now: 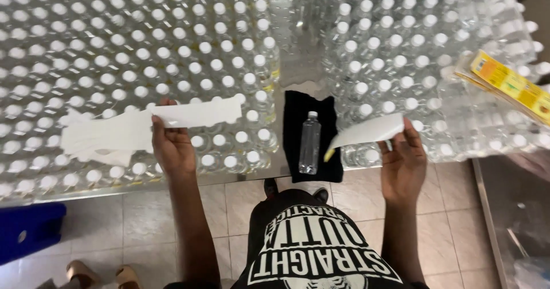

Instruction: Manually peeling adhesive labels from a sheet and applying them to plastic water bottles at a production station.

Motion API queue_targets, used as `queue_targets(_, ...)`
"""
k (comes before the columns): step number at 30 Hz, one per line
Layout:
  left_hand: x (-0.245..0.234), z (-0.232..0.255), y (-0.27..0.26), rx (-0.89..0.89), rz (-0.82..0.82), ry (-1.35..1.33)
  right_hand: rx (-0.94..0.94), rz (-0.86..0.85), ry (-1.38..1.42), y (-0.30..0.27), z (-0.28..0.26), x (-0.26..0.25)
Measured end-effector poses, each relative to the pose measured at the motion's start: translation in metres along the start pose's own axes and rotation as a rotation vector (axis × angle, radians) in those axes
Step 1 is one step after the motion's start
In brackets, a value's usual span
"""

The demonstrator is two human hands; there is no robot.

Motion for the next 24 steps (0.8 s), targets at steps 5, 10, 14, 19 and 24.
queue_targets(5, -0.043, 0.082, 0.062, 0.301, 0.248, 0.056, 0.071, 0.011, -0.035, 0.008, -0.008, -0.006)
queue_targets(10, -0.134, 0.114, 0.132, 0.489, 0.304, 0.153, 0.090, 0.086, -0.125, 0.004, -0.005, 0.013)
queue_targets(14, -0.199, 0.107, 0.147, 0.672, 0.548, 0.697, 0.085, -0.005, -0.154, -0.002, 0.010, 0.019)
queue_targets(19, -0.032, 0.061, 0.007, 0.941, 0.179, 1.268, 0.040, 0.026, -0.101, -0.015, 0.028, 0.034)
queue_targets(24, 0.087, -0.045, -0.153, 0.074, -0.693, 0.688, -0.066, -0.081, -0.219, -0.035, 0.048, 0.069)
Point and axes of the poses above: each hand's wrist, its own y-axis towards the middle knuckle, its own x-axis out of the palm, z = x × y, the point moved 1 cm from there along y, towards the middle knuckle, and after that the axes turned 7 degrees about x, right-handed, at the moved point
